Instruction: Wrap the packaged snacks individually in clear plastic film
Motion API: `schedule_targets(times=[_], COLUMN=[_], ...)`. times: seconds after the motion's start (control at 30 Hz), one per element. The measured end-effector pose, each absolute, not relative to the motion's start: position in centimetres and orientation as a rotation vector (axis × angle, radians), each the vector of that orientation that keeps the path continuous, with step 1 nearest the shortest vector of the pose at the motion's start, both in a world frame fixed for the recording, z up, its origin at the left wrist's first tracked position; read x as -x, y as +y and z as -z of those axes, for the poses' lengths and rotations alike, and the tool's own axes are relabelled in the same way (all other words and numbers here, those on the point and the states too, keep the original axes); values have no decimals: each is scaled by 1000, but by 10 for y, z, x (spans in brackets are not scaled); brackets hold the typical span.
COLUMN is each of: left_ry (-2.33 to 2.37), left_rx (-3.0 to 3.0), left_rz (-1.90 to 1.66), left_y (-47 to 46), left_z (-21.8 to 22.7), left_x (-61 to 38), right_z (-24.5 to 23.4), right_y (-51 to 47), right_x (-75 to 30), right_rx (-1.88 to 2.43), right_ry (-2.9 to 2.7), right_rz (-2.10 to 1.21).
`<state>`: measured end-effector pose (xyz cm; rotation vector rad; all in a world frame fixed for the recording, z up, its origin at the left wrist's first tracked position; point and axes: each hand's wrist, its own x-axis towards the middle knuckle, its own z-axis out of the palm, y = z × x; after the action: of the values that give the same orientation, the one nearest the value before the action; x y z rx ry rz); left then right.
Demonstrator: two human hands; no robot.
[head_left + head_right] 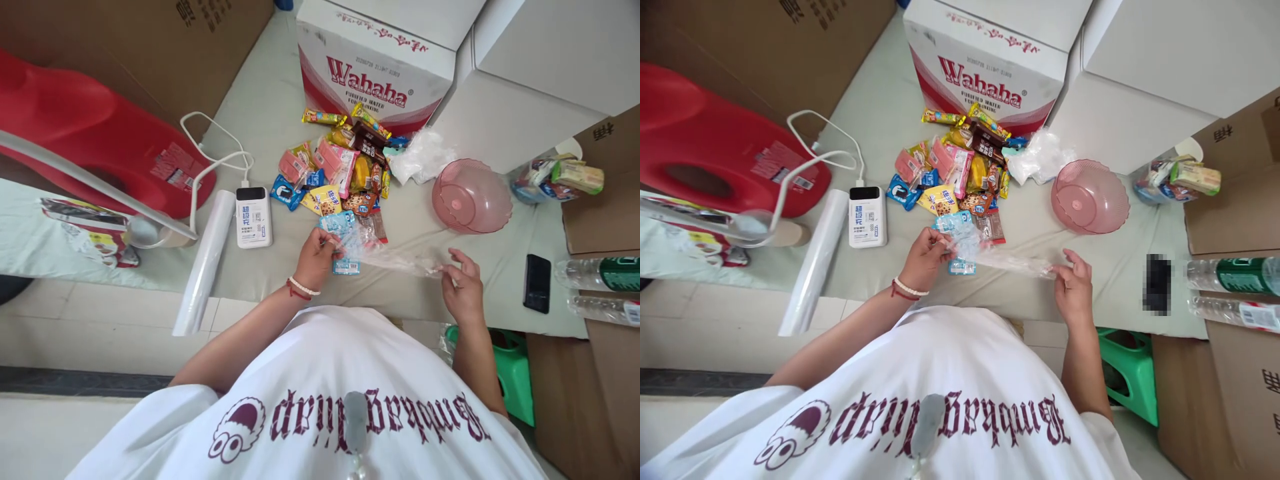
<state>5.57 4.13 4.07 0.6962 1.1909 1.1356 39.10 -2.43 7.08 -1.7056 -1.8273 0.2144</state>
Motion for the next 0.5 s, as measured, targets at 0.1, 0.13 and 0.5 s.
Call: schedule_targets(times=[0.1,0.13,0.5], left_ry=[1124,1094,1188], left_rx=[-978,-1071,-1209], left_rz=[-1149,-1137,-1027], left_y=[34,30,-8], left_z=[-45,-46,-26], left_x=[-60,-60,-24], right_z=[-83,-86,-48], right_y=[-15,-12,-28], right_x=[-362,-348,-284], right_rx=[1656,1598,1181], right_ry=[-1787,-1817,-2068], right_rz=[-78,-151,-389])
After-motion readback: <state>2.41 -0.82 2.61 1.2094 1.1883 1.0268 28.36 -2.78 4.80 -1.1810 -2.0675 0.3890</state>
